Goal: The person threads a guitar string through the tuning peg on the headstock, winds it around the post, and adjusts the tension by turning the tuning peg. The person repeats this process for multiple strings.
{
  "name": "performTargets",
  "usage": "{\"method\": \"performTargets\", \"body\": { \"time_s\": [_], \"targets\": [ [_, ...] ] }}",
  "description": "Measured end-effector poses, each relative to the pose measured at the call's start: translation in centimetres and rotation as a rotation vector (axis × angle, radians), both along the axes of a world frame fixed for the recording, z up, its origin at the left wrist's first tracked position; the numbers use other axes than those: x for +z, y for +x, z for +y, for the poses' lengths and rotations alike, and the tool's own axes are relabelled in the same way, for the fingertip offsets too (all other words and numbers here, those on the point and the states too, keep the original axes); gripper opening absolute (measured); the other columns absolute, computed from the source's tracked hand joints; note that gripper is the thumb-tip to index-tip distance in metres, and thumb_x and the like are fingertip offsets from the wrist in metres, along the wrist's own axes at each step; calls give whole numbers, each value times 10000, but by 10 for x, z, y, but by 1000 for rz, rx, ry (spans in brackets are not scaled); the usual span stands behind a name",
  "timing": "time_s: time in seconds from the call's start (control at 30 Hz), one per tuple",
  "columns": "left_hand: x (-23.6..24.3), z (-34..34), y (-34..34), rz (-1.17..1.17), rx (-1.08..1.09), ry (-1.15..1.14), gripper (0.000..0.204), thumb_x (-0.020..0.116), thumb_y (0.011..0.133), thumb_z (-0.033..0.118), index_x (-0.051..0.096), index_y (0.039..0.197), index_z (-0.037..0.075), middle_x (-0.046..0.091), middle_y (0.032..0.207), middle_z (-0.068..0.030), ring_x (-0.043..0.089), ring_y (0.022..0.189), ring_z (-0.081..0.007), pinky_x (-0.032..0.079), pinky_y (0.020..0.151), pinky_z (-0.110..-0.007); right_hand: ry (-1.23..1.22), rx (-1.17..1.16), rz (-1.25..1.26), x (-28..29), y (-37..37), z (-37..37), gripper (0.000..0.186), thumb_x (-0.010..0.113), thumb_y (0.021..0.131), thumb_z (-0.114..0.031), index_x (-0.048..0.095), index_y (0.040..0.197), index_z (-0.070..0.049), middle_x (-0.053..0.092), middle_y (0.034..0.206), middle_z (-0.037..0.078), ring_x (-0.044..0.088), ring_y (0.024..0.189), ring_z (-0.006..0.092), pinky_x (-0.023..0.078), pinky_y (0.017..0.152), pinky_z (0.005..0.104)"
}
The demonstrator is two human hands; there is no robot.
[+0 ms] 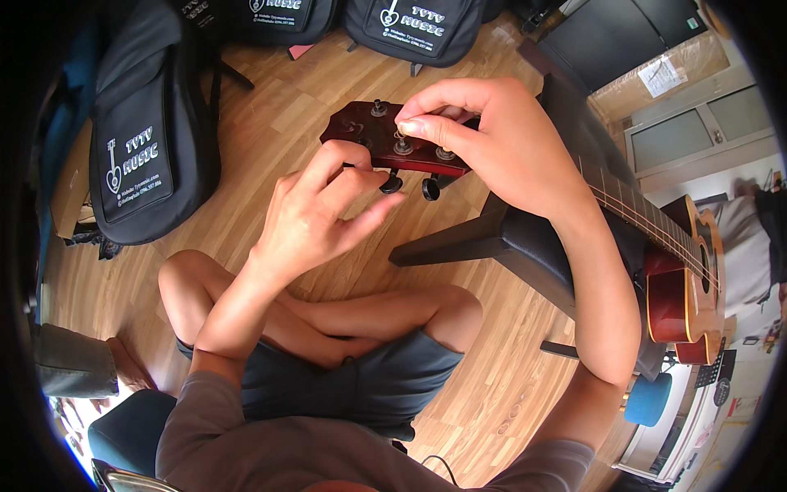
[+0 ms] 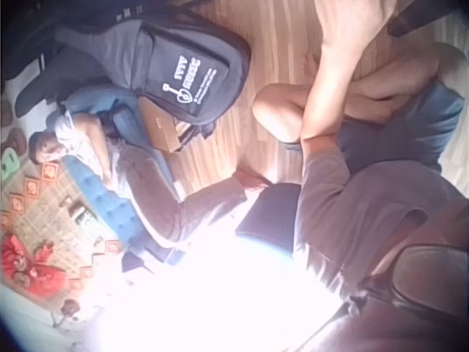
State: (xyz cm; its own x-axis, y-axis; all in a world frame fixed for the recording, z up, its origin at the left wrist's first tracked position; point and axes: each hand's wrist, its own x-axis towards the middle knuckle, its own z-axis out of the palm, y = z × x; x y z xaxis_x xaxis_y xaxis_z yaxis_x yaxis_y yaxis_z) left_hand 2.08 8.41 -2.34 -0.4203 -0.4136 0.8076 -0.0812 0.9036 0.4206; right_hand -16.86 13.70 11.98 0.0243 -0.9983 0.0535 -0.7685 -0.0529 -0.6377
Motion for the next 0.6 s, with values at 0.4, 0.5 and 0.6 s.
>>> {"method": "performTargets", "body": {
  "time_s": [0.4, 0.5, 0.6],
  "targets": [
    [-7, 0, -6, 71, -37, -20, 356, 830, 793, 55, 731, 1124, 138, 614, 939, -12, 644, 704, -184, 527, 523, -324, -17, 16, 23, 0, -1, -1, 218, 725, 955, -206, 777, 1060, -22, 750, 877, 37, 643, 786, 92, 523, 731, 275],
    [-3, 1, -1, 18, -21, -5, 289, 830, 816, 103, 718, 1083, 110, 591, 961, -17, 641, 668, -185, 528, 501, -327, -3, 4, 36, 3, 0, 1, 218, 720, 957, -203, 776, 1064, -22, 752, 879, 38, 651, 796, 93, 530, 744, 278],
    [-5, 0, -1, -3, 9, 14, 221, 823, 837, 144, 712, 1024, 104, 572, 971, -18, 635, 634, -184, 528, 482, -334, 10, -3, -1, 1, 0, 0, 220, 719, 956, -204, 775, 1066, -21, 755, 884, 40, 653, 801, 96, 530, 752, 281]
  ]
}}
